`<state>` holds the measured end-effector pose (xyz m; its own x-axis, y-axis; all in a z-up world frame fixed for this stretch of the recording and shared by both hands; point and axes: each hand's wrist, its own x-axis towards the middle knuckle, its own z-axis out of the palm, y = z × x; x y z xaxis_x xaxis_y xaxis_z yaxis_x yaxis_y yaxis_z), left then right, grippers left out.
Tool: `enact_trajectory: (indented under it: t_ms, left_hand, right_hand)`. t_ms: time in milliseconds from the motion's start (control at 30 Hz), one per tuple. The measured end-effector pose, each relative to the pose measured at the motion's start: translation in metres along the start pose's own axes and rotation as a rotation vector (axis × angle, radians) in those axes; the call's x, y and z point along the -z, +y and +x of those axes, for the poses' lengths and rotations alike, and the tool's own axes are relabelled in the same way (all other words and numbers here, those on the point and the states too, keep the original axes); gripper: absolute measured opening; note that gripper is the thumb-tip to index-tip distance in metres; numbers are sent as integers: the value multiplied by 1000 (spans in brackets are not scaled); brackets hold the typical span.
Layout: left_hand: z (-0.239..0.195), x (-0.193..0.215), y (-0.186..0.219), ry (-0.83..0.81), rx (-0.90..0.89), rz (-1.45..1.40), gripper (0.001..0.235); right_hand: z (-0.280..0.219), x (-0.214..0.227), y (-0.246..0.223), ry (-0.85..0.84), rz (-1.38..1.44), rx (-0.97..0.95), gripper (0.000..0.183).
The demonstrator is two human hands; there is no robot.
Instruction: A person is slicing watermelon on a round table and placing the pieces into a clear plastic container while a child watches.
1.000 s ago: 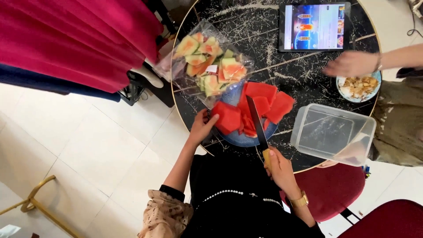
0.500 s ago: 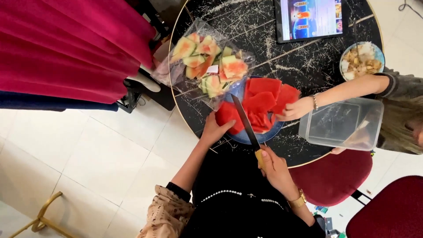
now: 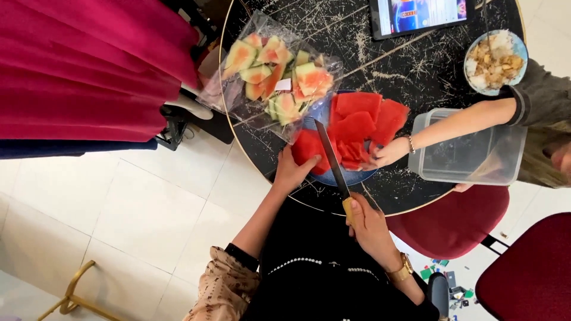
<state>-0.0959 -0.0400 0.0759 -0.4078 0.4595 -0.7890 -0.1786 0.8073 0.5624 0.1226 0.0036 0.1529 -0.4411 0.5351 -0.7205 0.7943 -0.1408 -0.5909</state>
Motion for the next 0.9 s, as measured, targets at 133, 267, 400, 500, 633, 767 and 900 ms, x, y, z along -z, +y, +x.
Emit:
enact_trajectory:
  t_ms: [133, 267, 400, 500, 633, 767, 900]
  left_hand:
    - [6, 0, -9, 10, -22, 22, 104]
    - [5, 5, -9, -63, -75, -10, 117]
    - [6, 6, -9, -75, -76, -7, 119]
    - [8, 6, -11, -73, -70, 23, 117]
    - [5, 6, -7, -70, -79, 28, 120]
    - [5, 4, -12, -65, -92, 40, 117]
    - [1, 7, -7, -68, -106, 49, 116]
  right_hand:
    - [1, 0, -3, -32, -101, -13, 52]
    - [13, -5, 8, -48, -130, -14, 52]
    - [18, -5, 7, -63, -119, -39, 54]
    - [20, -1, -10, -86, -125, -40, 55]
    - [36, -8, -9, -104, -74, -43, 58]
    - [48, -14, -3, -110, -103, -5, 56]
    - [58, -22, 9, -106, -107, 55, 57]
